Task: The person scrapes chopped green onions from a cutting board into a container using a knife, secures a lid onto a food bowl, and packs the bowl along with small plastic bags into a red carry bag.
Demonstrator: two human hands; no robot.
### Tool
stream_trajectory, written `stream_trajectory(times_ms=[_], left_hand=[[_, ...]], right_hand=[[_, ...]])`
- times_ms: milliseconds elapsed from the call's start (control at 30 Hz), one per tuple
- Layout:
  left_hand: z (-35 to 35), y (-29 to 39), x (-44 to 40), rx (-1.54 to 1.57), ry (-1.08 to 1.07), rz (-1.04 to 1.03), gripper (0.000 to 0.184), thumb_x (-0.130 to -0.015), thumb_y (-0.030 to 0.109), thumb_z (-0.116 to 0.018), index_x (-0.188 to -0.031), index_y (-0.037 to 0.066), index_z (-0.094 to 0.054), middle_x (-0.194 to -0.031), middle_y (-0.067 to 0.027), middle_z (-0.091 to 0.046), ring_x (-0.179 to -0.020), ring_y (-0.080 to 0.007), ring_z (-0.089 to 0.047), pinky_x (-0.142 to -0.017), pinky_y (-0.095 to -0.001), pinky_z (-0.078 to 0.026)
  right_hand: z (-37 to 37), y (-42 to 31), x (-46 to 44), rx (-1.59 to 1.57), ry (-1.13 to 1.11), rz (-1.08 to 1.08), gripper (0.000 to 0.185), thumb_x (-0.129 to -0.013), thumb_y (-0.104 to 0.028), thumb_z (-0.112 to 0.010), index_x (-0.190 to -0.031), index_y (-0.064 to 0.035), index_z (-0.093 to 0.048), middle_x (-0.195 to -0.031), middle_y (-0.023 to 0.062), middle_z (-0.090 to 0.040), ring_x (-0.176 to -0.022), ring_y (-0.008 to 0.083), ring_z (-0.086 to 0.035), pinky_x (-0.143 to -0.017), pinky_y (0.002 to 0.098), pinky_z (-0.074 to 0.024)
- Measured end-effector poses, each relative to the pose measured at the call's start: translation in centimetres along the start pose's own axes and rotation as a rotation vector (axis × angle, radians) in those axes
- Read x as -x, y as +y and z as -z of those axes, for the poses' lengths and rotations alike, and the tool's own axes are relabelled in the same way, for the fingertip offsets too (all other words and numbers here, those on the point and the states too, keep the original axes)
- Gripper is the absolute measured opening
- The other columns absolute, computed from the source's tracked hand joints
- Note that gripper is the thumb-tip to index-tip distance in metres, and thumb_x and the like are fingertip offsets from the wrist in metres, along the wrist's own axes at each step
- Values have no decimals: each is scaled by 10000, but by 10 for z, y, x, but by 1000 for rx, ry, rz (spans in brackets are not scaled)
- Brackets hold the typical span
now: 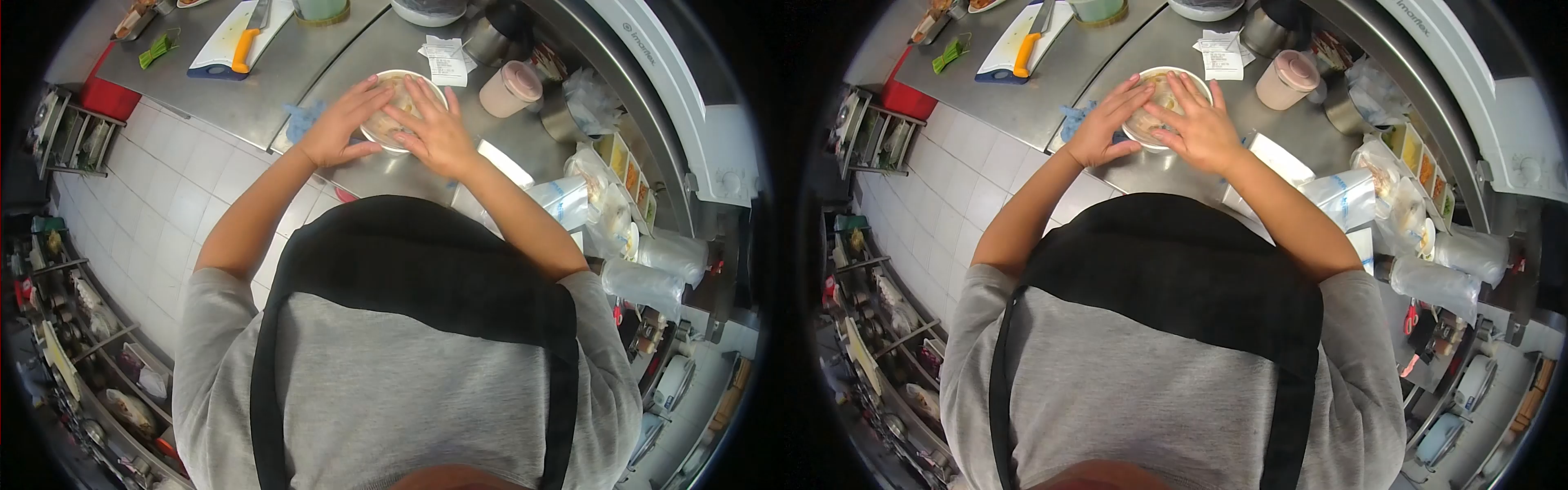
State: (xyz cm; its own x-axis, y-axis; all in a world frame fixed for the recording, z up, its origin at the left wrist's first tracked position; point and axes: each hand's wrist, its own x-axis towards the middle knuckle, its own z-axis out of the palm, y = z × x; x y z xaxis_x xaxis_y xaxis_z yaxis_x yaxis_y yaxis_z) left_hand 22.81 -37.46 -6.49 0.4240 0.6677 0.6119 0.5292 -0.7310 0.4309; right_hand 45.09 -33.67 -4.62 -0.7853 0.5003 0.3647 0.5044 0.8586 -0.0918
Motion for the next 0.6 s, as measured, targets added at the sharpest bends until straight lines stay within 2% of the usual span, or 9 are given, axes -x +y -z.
stream_trajectory(times_ms=[67, 133, 233, 367, 567, 600], left_hand=[[4, -2, 4, -149, -88, -24, 747, -757, 355, -678, -1393, 112, -369, -1399, -69, -424, -1323, -291, -338, -1065, -486, -288], [3, 0, 5, -197, -104, -6, 777, -727, 396, -688, -1386, 120, -382, -1400, -54, -425, -1321, -281, -343, -1069, -492, -276], [4, 5, 6, -245, -106, 7, 797, -696, 414, -698, -1377, 128, -398, -1402, -42, -425, -1314, -266, -355, -1065, -496, -275], [4, 6, 5, -331, -117, 1, 783, -727, 516, -614, -1383, 140, -408, -1406, -47, -429, -1322, -245, -364, -1071, -471, -255], [-7, 7, 15, -433, -55, 21, 724, -781, 542, -534, -1370, 136, -426, -1403, -55, -432, -1323, -256, -364, -1070, -477, -248], [-12, 7, 18, -403, -17, 30, 753, -741, 506, -588, -1370, 128, -421, -1404, -61, -428, -1319, -267, -365, -1064, -486, -256]], right_hand=[[-2, 1, 6, -76, 37, 46, 487, -854, -442, -551, -1307, -268, -509, -1459, 103, -333, -1349, 289, -307, -1060, 578, -193], [-5, 5, 14, -159, 76, 116, 492, -821, -412, -607, -1285, -266, -532, -1434, 47, -392, -1329, 268, -349, -1066, 558, -202], [-10, 0, 26, -213, 152, 95, 510, -767, -351, -679, -1256, -266, -559, -1392, -19, -452, -1304, 233, -392, -1075, 522, -223], [-11, -5, 30, -189, 191, 71, 535, -721, -290, -715, -1237, -265, -576, -1386, -27, -458, -1300, 216, -397, -1079, 500, -240], [-20, -7, 33, -85, 249, 61, 552, -704, -234, -715, -1237, -266, -575, -1389, -27, -455, -1308, 223, -385, -1080, 492, -247], [-22, -10, 35, -74, 269, 48, 561, -711, -231, -711, -1252, -259, -564, -1390, -21, -455, -1310, 231, -381, -1079, 493, -248]])
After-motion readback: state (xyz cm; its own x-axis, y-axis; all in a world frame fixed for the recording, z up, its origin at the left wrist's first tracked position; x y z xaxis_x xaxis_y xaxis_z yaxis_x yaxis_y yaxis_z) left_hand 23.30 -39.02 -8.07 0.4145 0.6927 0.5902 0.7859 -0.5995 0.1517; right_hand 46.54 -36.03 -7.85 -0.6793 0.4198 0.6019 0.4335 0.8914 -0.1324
